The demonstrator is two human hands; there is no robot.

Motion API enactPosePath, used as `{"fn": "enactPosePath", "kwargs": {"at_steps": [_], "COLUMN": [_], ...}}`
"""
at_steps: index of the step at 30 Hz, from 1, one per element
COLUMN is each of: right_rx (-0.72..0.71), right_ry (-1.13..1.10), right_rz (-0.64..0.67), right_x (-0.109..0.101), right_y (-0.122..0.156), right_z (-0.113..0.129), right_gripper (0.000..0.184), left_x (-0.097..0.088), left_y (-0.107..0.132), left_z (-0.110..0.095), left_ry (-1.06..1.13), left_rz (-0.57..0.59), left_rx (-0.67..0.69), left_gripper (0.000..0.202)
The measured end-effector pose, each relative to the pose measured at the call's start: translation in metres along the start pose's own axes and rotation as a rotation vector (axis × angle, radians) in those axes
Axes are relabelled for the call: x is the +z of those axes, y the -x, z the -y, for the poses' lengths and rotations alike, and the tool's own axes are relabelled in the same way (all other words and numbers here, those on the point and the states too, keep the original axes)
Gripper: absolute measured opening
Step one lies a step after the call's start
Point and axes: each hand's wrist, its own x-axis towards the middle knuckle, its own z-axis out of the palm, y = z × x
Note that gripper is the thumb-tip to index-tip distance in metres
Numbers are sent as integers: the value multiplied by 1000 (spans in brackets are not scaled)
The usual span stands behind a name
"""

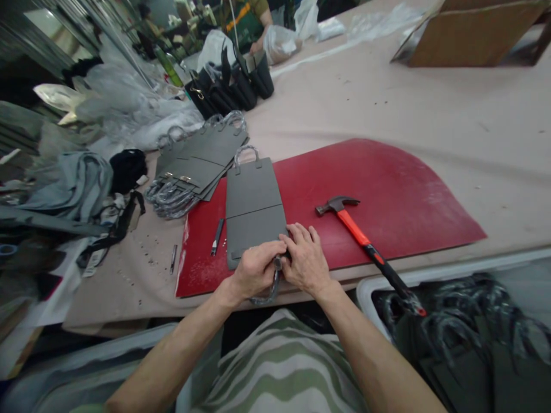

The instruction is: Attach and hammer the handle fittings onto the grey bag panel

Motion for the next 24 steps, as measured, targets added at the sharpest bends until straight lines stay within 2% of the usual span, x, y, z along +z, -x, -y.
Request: {"fn": "enactPosePath", "kwargs": {"at_steps": [1,2,4,6,7,11,16,19,21,24], "right_rx": [2,8,22,27,27,20,2,-17,-30,-46], "right_ry": [3,6,10,10,11,22,47,67,78,87], "right_rz": [4,9,17,22,24,20,9,3,-7,-23], "right_x": [0,-1,-2,-4,-4,-5,-3,-2,-1,0], "right_y": [0,0,-1,-2,-2,-4,-4,-4,-5,-6], "right_z": [0,1,2,3,3,2,2,2,0,-1], "right_gripper": [47,47,47,48,47,47,47,45,44,43], "left_x": [1,1,-5,-18,-28,-76,-130,-156,-171,-189], "left_y": [1,0,-3,-4,-3,20,65,83,91,97], "left_z": [3,6,15,23,27,35,50,63,71,81], "left_ry": [69,173,443,665,715,614,423,328,256,158], "left_rz": [-76,-200,-501,-718,-767,-822,-1013,-1077,-1075,-991], "left_rx": [-90,-226,-518,-672,-697,-731,-805,-853,-872,-922], "left_gripper": [16,14,23,37,42,49,51,49,47,46]}}
